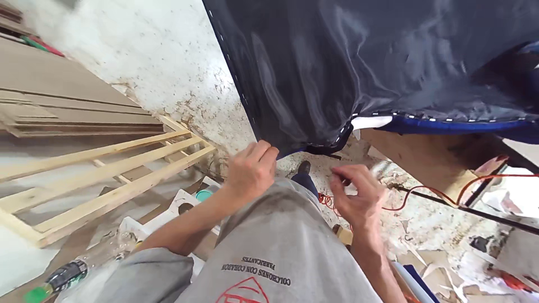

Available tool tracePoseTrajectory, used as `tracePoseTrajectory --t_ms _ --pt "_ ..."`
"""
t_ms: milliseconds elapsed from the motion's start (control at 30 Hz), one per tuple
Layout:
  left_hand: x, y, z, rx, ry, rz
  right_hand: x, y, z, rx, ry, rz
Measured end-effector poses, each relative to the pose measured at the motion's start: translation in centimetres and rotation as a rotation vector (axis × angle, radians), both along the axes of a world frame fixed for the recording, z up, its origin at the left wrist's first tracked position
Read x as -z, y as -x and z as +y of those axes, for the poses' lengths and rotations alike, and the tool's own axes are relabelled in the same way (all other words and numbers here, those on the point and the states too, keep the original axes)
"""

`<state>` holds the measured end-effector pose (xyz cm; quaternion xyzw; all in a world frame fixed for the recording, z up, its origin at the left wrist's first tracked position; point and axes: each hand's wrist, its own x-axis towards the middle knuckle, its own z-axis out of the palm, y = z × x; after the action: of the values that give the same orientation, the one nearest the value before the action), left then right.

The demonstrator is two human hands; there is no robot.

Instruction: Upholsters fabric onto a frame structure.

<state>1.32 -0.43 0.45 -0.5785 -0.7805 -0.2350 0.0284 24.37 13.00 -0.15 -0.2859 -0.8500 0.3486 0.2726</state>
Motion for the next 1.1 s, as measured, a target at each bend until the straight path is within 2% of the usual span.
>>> tracePoseTrajectory --t_ms 167,400,700,900,1100 --pt "1.5 -0.6 0.2 -0.094 -0.182 -0.042 -0.4 6.2 -0.1 -0.140 -0.347 0.049" --pt "3.3 -1.5 -0.1 -0.152 -0.340 -0.109 -0.5 9.8 2.4 -0.462 -0.542 -0.063" --pt "3.8 -1.7 -0.1 -0.154 -0.421 -0.173 1.1 10.9 3.5 -0.540 -0.650 0.038" --pt "4.0 -0.4 -2.5 -0.148 -0.411 -0.359 1.5 10.8 3.7 -0.523 -0.710 0.091" --pt "3.5 -0.5 -1.6 -0.136 -0.372 -0.302 1.7 10.5 3.6 -0.516 -0.716 0.099"
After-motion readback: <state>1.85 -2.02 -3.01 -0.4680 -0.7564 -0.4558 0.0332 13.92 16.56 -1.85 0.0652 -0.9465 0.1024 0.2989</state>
